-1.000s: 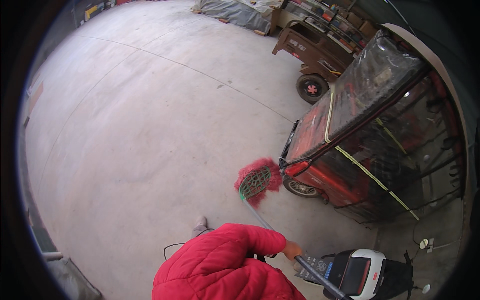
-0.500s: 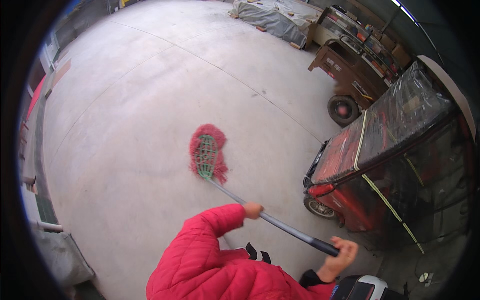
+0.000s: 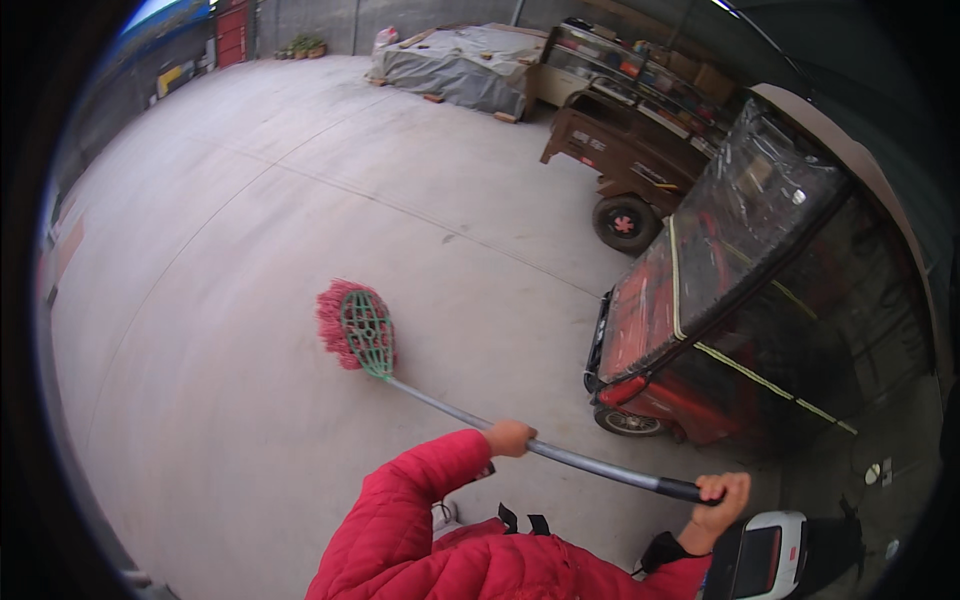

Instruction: The person mops a concrete floor using a red string mop. They move around a scooter, a three-wheeled vehicle, and a covered pile, then enter a small shop area with display counters and a ladder, continuing to mop the floor throughout.

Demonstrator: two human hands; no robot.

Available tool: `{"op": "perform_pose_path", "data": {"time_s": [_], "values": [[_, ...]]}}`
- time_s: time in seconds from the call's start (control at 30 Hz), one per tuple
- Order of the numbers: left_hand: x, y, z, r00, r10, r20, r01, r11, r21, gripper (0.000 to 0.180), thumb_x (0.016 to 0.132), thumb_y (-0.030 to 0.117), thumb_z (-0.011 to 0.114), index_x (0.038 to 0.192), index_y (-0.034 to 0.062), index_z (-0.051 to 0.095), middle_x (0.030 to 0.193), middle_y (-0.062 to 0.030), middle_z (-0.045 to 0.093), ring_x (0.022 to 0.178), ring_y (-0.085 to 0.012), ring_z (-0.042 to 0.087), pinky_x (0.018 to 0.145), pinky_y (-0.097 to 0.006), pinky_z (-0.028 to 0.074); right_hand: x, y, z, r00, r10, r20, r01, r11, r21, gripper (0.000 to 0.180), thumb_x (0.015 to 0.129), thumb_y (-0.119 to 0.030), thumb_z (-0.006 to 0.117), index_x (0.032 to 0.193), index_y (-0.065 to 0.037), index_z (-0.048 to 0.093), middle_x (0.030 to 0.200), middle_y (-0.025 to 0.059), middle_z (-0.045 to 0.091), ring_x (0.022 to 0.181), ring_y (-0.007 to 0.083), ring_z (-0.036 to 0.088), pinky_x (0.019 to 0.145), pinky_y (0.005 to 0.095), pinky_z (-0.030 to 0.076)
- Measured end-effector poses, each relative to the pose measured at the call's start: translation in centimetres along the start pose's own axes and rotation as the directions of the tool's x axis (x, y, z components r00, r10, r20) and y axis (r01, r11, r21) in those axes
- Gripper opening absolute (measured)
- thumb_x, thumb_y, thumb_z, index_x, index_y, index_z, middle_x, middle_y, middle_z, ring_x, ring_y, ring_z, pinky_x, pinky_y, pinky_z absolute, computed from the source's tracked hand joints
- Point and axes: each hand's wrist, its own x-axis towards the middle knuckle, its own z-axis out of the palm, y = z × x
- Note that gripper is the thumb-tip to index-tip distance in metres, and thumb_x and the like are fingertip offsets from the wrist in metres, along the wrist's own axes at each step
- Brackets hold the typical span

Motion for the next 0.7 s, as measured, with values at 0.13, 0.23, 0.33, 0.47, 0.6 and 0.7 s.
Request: {"op": "perform_pose_path", "data": {"time_s": [0.13, 0.23, 0.33, 0.47, 0.6, 0.7], "values": [[4.3, 6.1, 1.2, 0.972, 0.215, 0.092, -0.211, 0.976, -0.051, 0.011, 0.064, 0.016, 0.056, 0.073, 0.0100, 0.055, 0.066, -0.0140, 0.057, 0.066, -0.0343, 0.056, 0.058, -0.044, 0.043, -1.1, -5.6, -0.9, 0.938, -0.343, -0.047, 0.300, 0.872, -0.387, 0.023, 0.085, -0.017, 0.036, 0.064, -0.008, 0.031, 0.050, 0.0007, 0.029, 0.036, 0.0097, 0.029, 0.042, 0.0252, 0.034], [7.1, 9.8, 3.0, 0.918, 0.375, 0.126, -0.364, 0.926, -0.105, 0.009, 0.064, 0.016, 0.056, 0.070, 0.0094, 0.053, 0.065, -0.0141, 0.056, 0.065, -0.0347, 0.055, 0.058, -0.044, 0.042, -3.1, -9.0, -1.8, 0.920, -0.384, -0.080, 0.338, 0.879, -0.336, 0.028, 0.085, -0.025, 0.036, 0.063, -0.009, 0.032, 0.051, 0.0004, 0.028, 0.038, 0.0098, 0.029, 0.045, 0.0245, 0.031], [9.9, 12.1, 5.3, 0.869, 0.470, 0.158, -0.450, 0.881, -0.145, 0.009, 0.064, 0.017, 0.056, 0.067, 0.0089, 0.053, 0.065, -0.0140, 0.056, 0.065, -0.0350, 0.055, 0.058, -0.044, 0.042, -4.2, -9.7, -2.4, 0.856, -0.514, -0.060, 0.441, 0.785, -0.435, 0.021, 0.082, -0.017, 0.039, 0.064, -0.007, 0.033, 0.048, 0.0029, 0.031, 0.036, 0.0113, 0.030, 0.043, 0.0245, 0.030], [14.5, 12.3, 7.8, 0.832, 0.517, 0.204, -0.487, 0.855, -0.178, 0.013, 0.061, 0.018, 0.060, 0.067, 0.0083, 0.055, 0.067, -0.0134, 0.056, 0.068, -0.0337, 0.055, 0.060, -0.043, 0.043, -2.8, -7.5, -3.2, 0.827, -0.562, -0.013, 0.471, 0.706, -0.529, 0.013, 0.077, -0.005, 0.040, 0.065, -0.005, 0.036, 0.050, 0.0042, 0.035, 0.039, 0.0133, 0.035, 0.044, 0.0261, 0.033], [18.4, 11.0, 8.8, 0.822, 0.547, 0.157, -0.523, 0.835, -0.168, 0.016, 0.059, 0.018, 0.063, 0.068, 0.0072, 0.055, 0.069, -0.0135, 0.056, 0.070, -0.0327, 0.055, 0.062, -0.043, 0.043, 1.5, -4.8, -4.5, 0.813, -0.582, -0.003, 0.502, 0.704, -0.502, 0.010, 0.074, -0.001, 0.039, 0.065, -0.004, 0.037, 0.051, 0.0055, 0.035, 0.042, 0.0139, 0.036, 0.044, 0.0265, 0.035], [20.2, 9.8, 8.5, 0.844, 0.532, 0.070, -0.508, 0.834, -0.213, 0.016, 0.062, 0.018, 0.061, 0.071, 0.0077, 0.053, 0.068, -0.0141, 0.055, 0.067, -0.0346, 0.054, 0.060, -0.042, 0.043, 5.2, -3.1, -5.4, 0.834, -0.542, -0.099, 0.464, 0.788, -0.404, 0.014, 0.075, -0.003, 0.040, 0.062, -0.005, 0.035, 0.052, 0.0042, 0.034, 0.044, 0.0133, 0.036, 0.043, 0.0248, 0.033]]}}
